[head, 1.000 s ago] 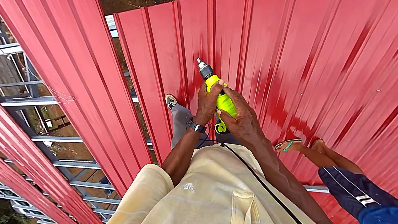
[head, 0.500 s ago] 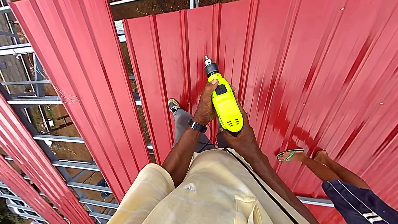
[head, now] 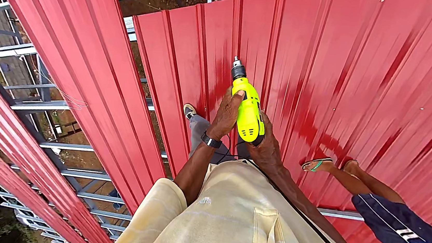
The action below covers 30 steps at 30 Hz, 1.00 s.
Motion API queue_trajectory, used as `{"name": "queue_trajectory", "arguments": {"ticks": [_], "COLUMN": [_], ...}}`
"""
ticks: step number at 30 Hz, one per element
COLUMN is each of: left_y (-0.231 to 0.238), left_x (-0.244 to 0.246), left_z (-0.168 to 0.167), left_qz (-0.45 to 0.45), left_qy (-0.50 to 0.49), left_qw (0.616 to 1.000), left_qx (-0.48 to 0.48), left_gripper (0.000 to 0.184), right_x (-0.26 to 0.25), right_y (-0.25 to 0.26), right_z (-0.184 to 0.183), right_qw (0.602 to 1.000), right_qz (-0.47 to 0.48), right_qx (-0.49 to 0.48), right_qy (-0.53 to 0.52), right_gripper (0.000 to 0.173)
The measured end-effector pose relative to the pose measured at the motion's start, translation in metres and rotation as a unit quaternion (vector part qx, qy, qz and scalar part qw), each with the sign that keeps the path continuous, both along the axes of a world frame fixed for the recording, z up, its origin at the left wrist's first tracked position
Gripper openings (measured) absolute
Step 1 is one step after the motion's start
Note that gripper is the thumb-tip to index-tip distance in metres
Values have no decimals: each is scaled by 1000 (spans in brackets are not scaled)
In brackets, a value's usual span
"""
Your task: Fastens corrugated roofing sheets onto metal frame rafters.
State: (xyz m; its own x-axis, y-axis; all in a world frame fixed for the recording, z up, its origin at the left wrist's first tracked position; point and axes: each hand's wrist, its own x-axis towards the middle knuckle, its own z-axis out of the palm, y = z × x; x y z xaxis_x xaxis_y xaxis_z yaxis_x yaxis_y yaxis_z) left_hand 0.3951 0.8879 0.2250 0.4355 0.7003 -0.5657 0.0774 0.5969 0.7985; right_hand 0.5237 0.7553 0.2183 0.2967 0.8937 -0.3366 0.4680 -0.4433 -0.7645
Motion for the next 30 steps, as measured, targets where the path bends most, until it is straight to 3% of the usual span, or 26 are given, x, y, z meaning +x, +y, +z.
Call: {"name": "queue_trajectory", "arguments": {"ticks": [30], "left_y": [-4], "left_x": [-17], "left_z": [12], "left_qz": [-22], "left_qy": [39], "left_qw": [997], "left_qx": [58], "left_gripper": [53], "right_x": [-9], "right_y": [-1], "right_z": [2], "right_qw": [1000], "right_qz": [11], "right_qx": [4], "right_qy": [4], "right_gripper": [92]}}
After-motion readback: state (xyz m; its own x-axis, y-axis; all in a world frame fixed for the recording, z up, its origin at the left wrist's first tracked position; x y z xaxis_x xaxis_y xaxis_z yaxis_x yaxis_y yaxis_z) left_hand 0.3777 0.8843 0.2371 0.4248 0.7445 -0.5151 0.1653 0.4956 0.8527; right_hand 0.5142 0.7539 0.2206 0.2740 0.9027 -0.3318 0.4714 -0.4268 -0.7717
